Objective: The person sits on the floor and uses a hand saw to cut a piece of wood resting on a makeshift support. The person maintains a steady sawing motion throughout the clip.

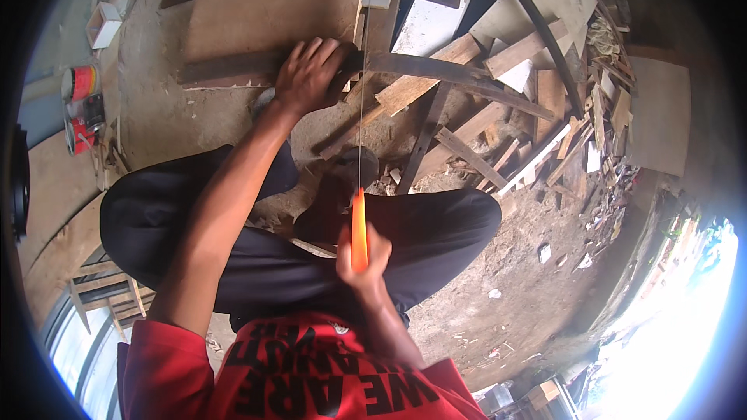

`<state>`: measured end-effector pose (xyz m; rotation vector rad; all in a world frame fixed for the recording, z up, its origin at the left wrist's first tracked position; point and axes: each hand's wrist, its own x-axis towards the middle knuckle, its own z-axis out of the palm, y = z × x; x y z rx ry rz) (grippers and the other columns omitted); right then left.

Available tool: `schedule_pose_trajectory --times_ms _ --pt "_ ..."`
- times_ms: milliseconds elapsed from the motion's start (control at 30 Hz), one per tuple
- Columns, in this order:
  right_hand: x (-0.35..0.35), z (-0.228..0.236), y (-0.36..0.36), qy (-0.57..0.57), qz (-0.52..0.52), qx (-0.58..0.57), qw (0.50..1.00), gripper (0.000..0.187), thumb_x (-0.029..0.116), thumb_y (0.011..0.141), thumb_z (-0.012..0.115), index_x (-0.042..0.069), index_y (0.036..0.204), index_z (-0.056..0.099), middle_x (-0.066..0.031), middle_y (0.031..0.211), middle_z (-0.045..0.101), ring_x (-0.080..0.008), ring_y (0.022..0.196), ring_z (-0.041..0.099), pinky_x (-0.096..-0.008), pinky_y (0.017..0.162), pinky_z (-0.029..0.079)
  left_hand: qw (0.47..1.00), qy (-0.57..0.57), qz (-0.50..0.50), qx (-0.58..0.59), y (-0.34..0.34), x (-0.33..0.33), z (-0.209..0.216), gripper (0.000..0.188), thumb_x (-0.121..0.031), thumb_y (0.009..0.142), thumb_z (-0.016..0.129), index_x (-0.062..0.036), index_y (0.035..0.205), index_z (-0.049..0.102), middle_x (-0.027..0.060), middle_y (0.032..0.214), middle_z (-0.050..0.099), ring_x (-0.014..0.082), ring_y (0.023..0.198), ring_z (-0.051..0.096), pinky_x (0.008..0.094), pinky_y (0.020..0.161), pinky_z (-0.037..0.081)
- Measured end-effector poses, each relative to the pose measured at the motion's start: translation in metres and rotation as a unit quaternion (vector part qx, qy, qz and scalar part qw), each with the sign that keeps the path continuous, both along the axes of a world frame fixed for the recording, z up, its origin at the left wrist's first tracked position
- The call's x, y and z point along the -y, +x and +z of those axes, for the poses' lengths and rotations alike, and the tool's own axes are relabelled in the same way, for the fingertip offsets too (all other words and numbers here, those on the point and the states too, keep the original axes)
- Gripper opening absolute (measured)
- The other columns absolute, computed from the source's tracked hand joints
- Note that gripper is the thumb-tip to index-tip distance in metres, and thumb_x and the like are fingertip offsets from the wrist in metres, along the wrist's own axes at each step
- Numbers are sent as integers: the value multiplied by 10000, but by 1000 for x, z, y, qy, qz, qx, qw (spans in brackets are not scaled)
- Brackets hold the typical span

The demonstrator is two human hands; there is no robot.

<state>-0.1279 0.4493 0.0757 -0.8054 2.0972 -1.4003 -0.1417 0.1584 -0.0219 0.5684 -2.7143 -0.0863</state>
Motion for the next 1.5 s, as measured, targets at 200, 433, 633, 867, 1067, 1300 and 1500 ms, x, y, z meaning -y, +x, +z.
schedule_pose_trajectory --times_ms 200,433,633,867,1067,1300,1500 --pt "33 6 -28 -48 -35 73 996 131 74 862 534 -41 874 596 -47 630 573 -97 539 555 -240 515 440 999 18 -4 -27 -8 -4 12 458 -362 847 653 -113 1228 604 70 1203 607 285 1129 577 446 973 442" --pt "81 -6 -54 -67 -27 57 996 112 80 868 563 -15 817 591 -37 618 558 -82 538 518 -271 500 429 996 85 12 16 -14 -3 22 425 -316 871 630 -103 1237 592 84 1196 587 278 1128 566 445 966 446" --pt "-28 17 9 35 -37 -5 999 79 55 800 609 -15 763 607 -87 545 526 -170 435 532 -288 465 435 1000 -21 7 -22 -7 -2 1 407 -333 867 634 -99 1198 600 83 1143 589 280 1081 582 438 935 456" --pt "110 3 -85 -79 -40 60 994 224 157 919 551 0 759 550 7 588 509 -68 541 478 -261 486 379 995 102 -4 -3 -13 -2 28 429 -284 836 669 -94 1212 592 108 1194 586 303 1150 563 441 965 452" --pt "52 -8 -41 -106 -33 61 992 126 68 880 560 -19 790 571 -29 634 538 -82 565 497 -262 509 403 998 56 14 15 -10 -3 6 497 -247 830 662 -98 1291 550 117 1326 528 310 1237 517 476 1030 418" --pt "-12 21 -10 3 -14 42 999 89 40 839 582 -43 814 602 -49 585 568 -97 507 555 -249 487 439 997 70 11 35 -9 2 7 523 -265 821 673 -97 1298 542 114 1286 533 308 1248 503 478 1042 408" --pt "112 -4 -76 -58 -42 30 997 140 93 879 574 -29 812 593 -55 605 544 -102 551 501 -296 516 426 993 117 6 28 -19 0 26 414 -292 836 663 -97 1192 579 117 1189 555 298 1148 530 458 992 420"
